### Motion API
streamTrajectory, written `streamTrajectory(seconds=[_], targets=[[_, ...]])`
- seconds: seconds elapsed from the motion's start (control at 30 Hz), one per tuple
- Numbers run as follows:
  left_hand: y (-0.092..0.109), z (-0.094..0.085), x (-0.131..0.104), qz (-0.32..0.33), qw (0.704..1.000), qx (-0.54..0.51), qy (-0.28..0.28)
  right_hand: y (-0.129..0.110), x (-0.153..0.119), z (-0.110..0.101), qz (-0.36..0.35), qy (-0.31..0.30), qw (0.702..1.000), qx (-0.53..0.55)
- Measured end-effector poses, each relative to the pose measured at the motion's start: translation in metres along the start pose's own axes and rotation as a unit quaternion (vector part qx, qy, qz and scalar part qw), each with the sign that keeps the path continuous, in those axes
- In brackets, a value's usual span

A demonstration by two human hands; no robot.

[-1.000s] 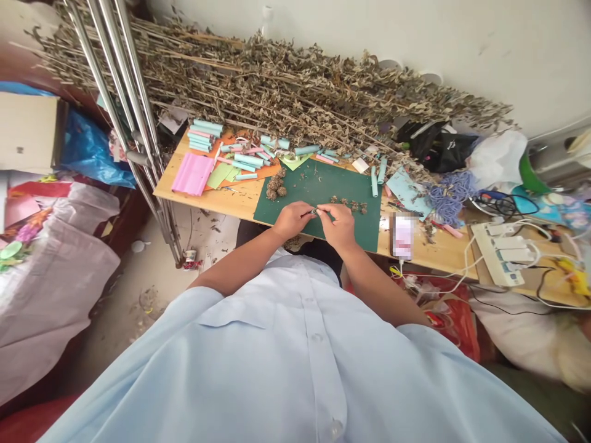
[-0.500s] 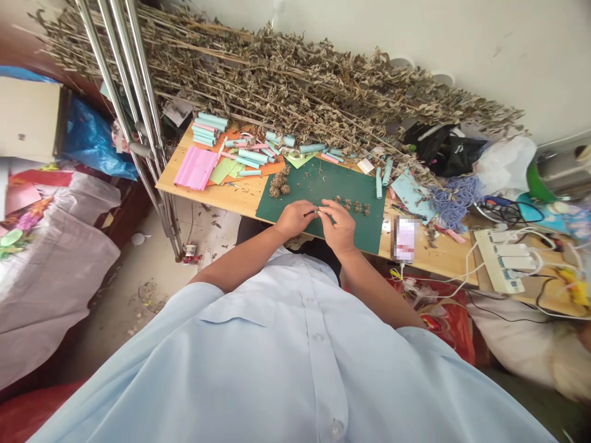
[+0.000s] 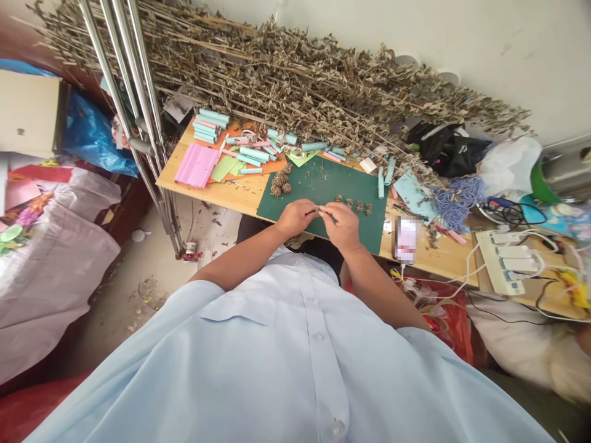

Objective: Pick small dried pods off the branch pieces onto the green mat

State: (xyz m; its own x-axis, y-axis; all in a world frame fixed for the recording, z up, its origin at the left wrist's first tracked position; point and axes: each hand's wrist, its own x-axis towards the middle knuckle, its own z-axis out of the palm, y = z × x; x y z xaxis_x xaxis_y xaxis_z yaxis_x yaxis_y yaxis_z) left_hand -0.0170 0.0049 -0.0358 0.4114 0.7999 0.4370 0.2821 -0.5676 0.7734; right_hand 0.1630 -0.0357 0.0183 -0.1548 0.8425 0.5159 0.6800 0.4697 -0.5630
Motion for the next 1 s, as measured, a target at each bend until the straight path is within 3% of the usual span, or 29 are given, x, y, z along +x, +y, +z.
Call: streamTrajectory(seconds=[0.33,0.6,0.77,1.0], targets=[[0.002,-0.001,0.001,-0.003,1.0,-0.008,0.003,-0.001,0.016,-0.014,0.026,-0.11,0.994,-0.01],[0.0,0.001,0.0,-0.003,1.0,-0.012,0.011,-0.004,0.024,-0.018,0.048,-0.126,0.991,-0.025],[0.001,0.001,0.0,0.002,1.0,-0.019,0.013,-0.004,0.021,-0.018,0.026,-0.13,0.991,-0.014],[0.004,-0.001,0.001,0.002,1.0,-0.019,0.006,-0.003,0.025,-0.023,-0.021,-0.191,0.978,-0.083]])
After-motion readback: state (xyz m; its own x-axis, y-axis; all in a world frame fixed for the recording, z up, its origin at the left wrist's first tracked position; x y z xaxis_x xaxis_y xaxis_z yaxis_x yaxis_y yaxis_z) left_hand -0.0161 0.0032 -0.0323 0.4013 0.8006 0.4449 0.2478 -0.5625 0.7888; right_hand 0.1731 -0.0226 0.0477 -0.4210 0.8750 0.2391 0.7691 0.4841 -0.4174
